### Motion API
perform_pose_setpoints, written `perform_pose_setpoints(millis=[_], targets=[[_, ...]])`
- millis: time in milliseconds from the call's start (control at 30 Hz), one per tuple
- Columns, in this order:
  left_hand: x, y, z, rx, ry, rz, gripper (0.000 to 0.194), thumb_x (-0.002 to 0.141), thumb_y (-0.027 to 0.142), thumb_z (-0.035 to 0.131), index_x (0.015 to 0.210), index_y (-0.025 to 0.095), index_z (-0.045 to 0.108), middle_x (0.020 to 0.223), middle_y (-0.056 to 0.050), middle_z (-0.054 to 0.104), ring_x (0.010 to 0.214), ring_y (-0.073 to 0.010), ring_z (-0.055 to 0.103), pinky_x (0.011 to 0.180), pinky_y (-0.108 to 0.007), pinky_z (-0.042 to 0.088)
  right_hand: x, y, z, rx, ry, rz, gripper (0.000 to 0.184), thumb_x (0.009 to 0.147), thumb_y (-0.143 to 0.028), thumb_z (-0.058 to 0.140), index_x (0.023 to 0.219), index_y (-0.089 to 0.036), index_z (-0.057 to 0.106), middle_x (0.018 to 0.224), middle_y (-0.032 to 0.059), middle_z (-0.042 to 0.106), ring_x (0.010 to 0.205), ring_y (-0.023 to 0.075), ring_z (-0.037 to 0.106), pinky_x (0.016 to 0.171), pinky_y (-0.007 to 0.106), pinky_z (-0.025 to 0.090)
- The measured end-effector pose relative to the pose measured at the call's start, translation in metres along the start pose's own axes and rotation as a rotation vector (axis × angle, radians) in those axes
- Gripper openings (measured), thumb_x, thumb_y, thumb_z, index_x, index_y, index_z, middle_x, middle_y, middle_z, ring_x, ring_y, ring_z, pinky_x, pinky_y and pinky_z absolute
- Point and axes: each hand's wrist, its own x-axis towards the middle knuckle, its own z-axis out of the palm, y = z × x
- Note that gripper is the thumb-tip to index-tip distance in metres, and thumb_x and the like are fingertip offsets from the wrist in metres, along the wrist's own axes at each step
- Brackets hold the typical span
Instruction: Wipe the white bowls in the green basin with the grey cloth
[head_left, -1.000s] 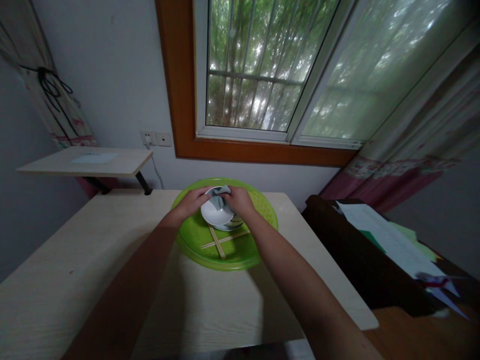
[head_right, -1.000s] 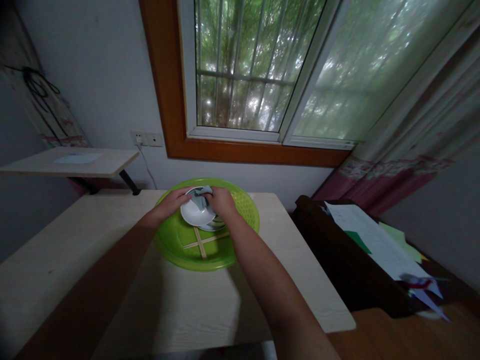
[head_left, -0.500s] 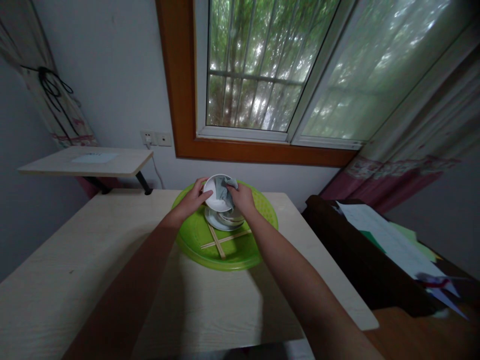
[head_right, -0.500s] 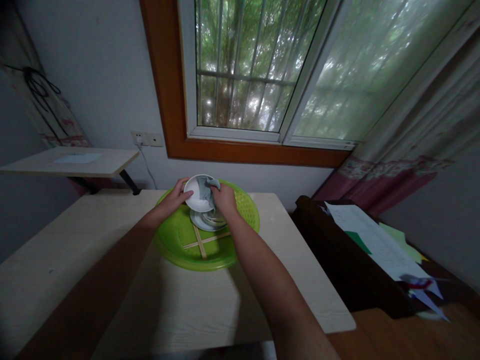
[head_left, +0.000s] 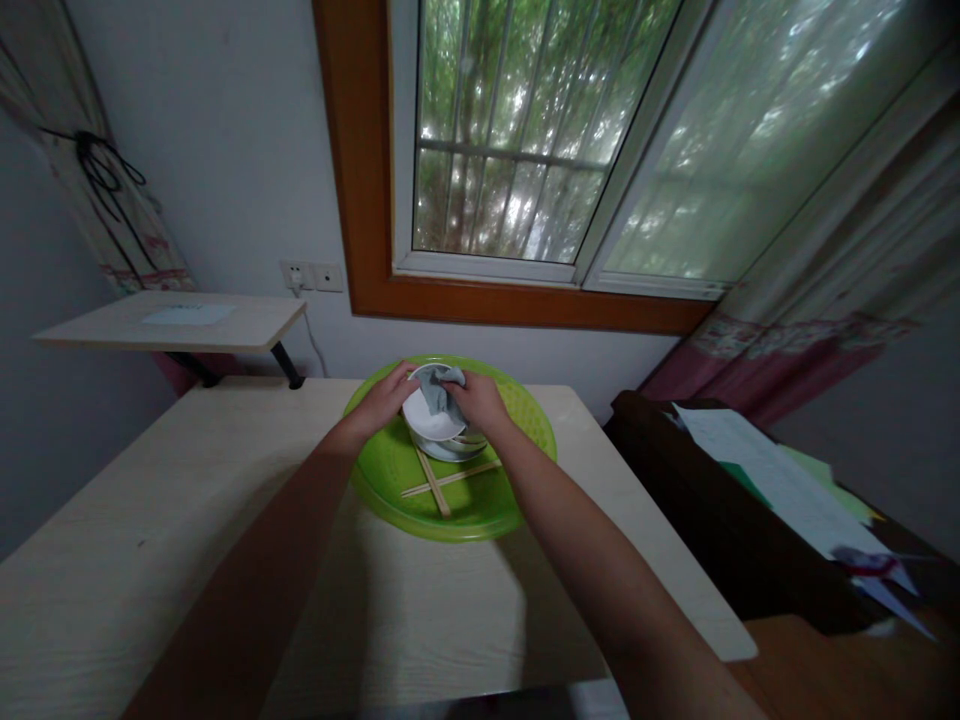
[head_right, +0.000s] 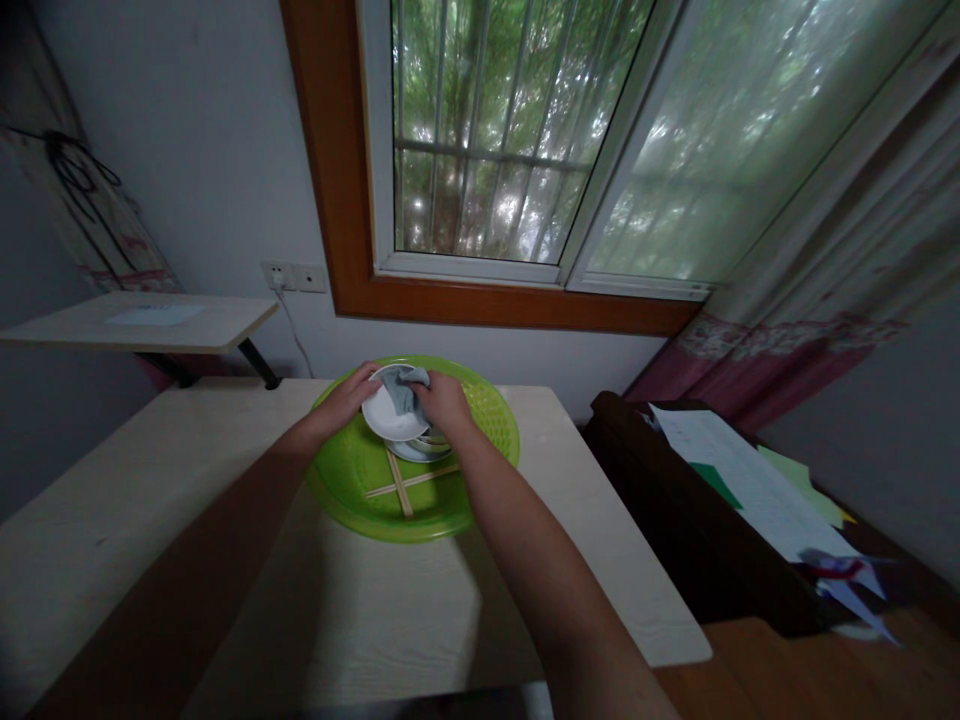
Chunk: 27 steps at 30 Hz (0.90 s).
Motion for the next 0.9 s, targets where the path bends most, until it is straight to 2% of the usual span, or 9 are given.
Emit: perform_pose_setpoints(millis=[233, 400, 600, 900], targets=[[0.000, -0.004, 0.000, -0.059, -0.095, -0.011, 0.036, 0.089, 0.049, 0.056, 0.109, 0.020, 0.065, 0.105, -0.006, 0.071, 0.098, -0.0249, 0.065, 0.086, -0.036, 0.053, -0.003, -0.003, -0.005, -0.086, -0.052, -0.084, 0.027, 0.097, -0.041, 0.064, 0.103, -0.020, 0.079, 0.105, 0.0087, 0.080, 0.098, 0.0248, 0.072, 0.084, 0.029, 0.050], [0.000, -0.005, 0.000, -0.044, -0.125, 0.003, 0.035, 0.091, 0.050, 0.055, 0.109, 0.022, 0.066, 0.111, -0.006, 0.072, 0.106, -0.0259, 0.065, 0.096, -0.039, 0.053, -0.006, -0.009, -0.012, -0.132, -0.083, -0.113, 0.026, 0.098, -0.040, 0.063, 0.102, -0.020, 0.079, 0.101, 0.0080, 0.080, 0.095, 0.0244, 0.072, 0.082, 0.029, 0.050], [0.006, -0.013, 0.004, -0.067, -0.059, 0.020, 0.042, 0.094, 0.051, 0.051, 0.118, 0.021, 0.068, 0.127, -0.008, 0.070, 0.123, -0.0259, 0.061, 0.112, -0.041, 0.045, -0.005, -0.013, -0.011, -0.153, -0.080, -0.065, 0.025, 0.099, -0.032, 0.058, 0.105, -0.019, 0.079, 0.107, 0.0099, 0.080, 0.101, 0.0249, 0.072, 0.088, 0.030, 0.050], [0.003, -0.013, 0.003, 0.032, 0.049, -0.004, 0.042, 0.095, 0.051, 0.049, 0.117, 0.021, 0.067, 0.123, -0.009, 0.072, 0.116, -0.0263, 0.064, 0.106, -0.041, 0.048, -0.001, -0.007, -0.003, -0.106, -0.119, -0.046, 0.024, 0.094, -0.024, 0.063, 0.115, -0.020, 0.073, 0.114, 0.0081, 0.078, 0.104, 0.0244, 0.071, 0.090, 0.031, 0.051]])
